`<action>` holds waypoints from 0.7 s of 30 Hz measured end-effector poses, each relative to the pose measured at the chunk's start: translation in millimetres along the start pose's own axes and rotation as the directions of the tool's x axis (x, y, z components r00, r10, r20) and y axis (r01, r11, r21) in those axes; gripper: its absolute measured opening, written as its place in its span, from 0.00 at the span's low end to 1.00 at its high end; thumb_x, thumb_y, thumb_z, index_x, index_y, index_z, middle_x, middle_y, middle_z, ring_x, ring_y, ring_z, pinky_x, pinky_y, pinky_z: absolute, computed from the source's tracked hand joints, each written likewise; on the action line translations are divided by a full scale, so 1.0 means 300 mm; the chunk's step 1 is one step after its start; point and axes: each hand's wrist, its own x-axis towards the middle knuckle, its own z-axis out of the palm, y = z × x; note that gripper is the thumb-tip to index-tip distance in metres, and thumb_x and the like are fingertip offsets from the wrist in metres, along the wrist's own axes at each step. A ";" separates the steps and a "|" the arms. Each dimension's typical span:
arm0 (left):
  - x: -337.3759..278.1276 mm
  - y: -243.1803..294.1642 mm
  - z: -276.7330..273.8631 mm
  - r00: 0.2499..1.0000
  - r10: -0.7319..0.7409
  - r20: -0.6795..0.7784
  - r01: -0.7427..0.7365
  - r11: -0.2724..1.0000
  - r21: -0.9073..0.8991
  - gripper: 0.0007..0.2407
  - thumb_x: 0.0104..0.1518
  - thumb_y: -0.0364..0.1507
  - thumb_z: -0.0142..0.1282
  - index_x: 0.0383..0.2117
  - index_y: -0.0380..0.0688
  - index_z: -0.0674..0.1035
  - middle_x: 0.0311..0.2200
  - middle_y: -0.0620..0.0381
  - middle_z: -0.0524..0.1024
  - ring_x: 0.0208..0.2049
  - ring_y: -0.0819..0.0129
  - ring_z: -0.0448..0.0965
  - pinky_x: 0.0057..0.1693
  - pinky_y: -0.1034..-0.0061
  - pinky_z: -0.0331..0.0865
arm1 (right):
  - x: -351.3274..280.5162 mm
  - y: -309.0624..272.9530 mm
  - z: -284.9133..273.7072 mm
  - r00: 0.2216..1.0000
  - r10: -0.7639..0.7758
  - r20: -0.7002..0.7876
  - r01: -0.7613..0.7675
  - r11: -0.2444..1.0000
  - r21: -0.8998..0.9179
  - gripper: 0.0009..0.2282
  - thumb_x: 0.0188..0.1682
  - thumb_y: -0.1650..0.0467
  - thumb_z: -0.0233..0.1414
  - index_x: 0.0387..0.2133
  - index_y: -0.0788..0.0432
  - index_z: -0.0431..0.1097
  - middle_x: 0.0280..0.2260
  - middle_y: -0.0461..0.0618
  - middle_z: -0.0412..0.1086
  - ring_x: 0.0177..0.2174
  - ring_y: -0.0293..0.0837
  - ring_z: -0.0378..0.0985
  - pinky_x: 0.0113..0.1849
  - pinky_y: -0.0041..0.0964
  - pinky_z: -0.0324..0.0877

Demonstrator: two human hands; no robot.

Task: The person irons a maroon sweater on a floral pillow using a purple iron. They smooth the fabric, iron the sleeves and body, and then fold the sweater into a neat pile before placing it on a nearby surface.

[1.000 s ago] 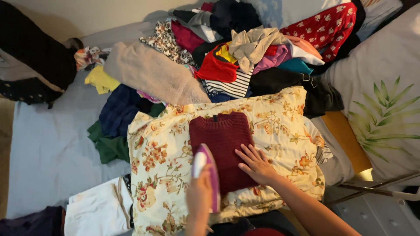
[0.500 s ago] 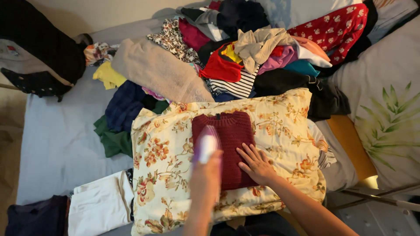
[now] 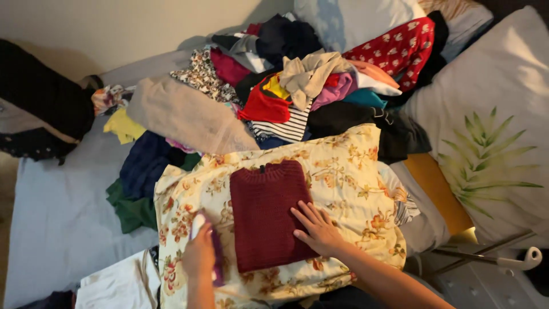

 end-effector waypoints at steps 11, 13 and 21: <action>0.049 0.053 -0.162 0.947 0.157 -0.280 -0.153 0.988 0.035 0.29 0.52 0.40 0.59 0.65 0.57 0.70 0.46 0.37 0.73 0.46 0.39 0.76 0.45 0.52 0.74 | 0.128 0.042 0.072 0.744 0.667 -0.031 -0.462 0.548 0.698 0.31 0.48 0.58 0.58 0.63 0.58 0.59 0.48 0.58 0.73 0.44 0.50 0.78 0.47 0.45 0.73; 0.050 0.075 -0.094 0.867 0.289 -0.406 -0.322 0.947 -0.014 0.27 0.55 0.38 0.59 0.64 0.52 0.69 0.50 0.40 0.71 0.51 0.42 0.74 0.52 0.53 0.71 | 0.163 0.061 0.101 0.770 0.635 -0.062 -0.386 0.541 0.748 0.31 0.48 0.59 0.59 0.62 0.59 0.59 0.50 0.57 0.72 0.46 0.49 0.75 0.48 0.44 0.70; -0.042 0.183 0.134 0.920 0.390 0.022 -0.305 0.752 -0.584 0.29 0.59 0.39 0.58 0.66 0.44 0.65 0.61 0.37 0.64 0.62 0.44 0.64 0.65 0.56 0.61 | 0.104 -0.096 0.063 0.677 0.718 0.161 -0.444 0.224 0.868 0.28 0.44 0.65 0.64 0.57 0.64 0.67 0.48 0.57 0.77 0.44 0.48 0.80 0.50 0.45 0.73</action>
